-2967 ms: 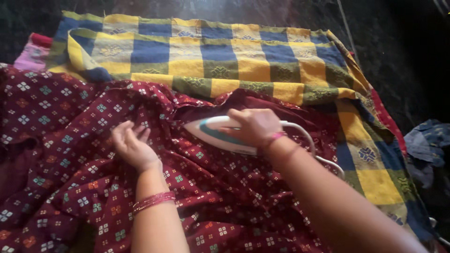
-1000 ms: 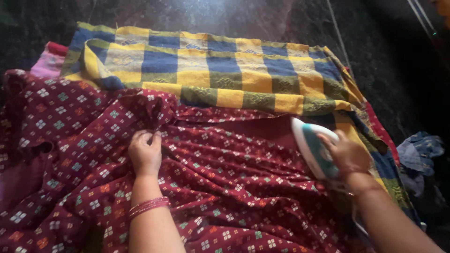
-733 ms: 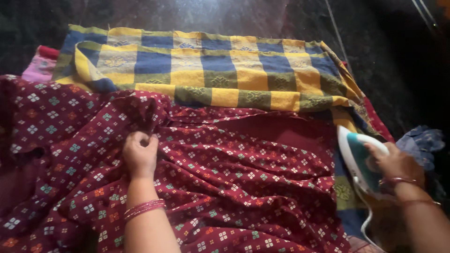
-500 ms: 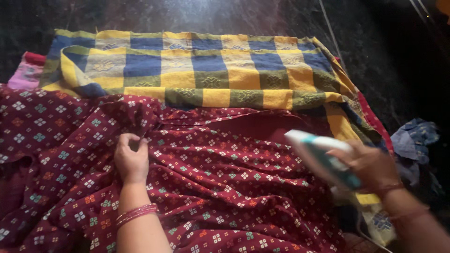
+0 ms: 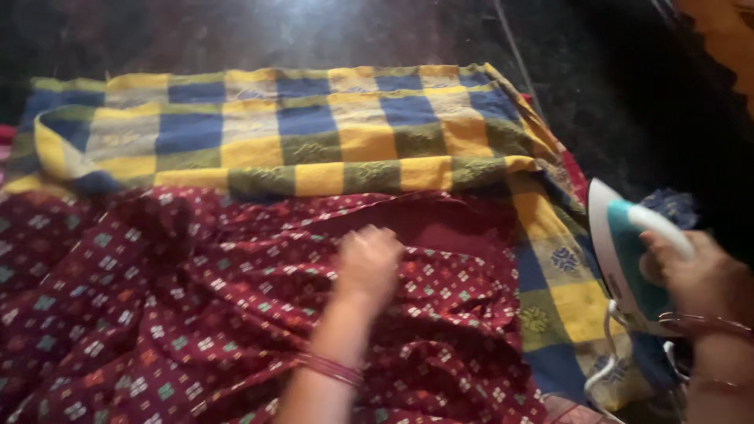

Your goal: The person irons a maroon patterned garment laid out on a checkered mat on the floor. They use a white electric iron to smooth the fabric, frequently adjusting the cloth with their left hand to manage wrinkles and position the garment for ironing.

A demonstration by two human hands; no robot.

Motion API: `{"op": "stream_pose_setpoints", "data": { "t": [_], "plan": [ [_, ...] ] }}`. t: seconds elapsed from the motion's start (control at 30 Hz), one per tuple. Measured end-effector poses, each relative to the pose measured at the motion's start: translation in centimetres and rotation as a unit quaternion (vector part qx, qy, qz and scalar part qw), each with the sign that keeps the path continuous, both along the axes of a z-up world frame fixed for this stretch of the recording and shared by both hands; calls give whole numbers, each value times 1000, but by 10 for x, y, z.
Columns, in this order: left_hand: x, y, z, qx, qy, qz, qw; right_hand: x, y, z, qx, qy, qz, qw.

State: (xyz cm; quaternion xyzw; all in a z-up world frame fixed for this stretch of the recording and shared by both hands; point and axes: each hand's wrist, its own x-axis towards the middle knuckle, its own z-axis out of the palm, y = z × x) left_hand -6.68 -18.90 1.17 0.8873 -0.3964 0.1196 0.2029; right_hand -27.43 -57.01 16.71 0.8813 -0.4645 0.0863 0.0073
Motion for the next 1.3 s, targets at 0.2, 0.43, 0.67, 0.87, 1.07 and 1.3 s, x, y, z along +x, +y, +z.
{"op": "stream_pose_setpoints", "data": {
  "t": [0.2,0.43,0.67,0.87,1.07,1.3],
  "plan": [
    [-62,-91,-17,110,252,21,961,-4,-7,11,16,-77,46,996],
    [-55,-187,42,-31,175,43,983,-22,-39,20,45,-125,40,990],
    [-57,-274,25,-60,220,6,974,-73,-115,-6,32,-301,66,951],
    [-116,-198,52,201,195,26,960,-53,-71,27,64,-232,68,968],
    [-99,-16,75,449,154,150,867,0,20,74,-59,-58,265,961],
    [-135,67,34,318,320,120,885,43,116,66,184,-2,243,952]
  ]
}}
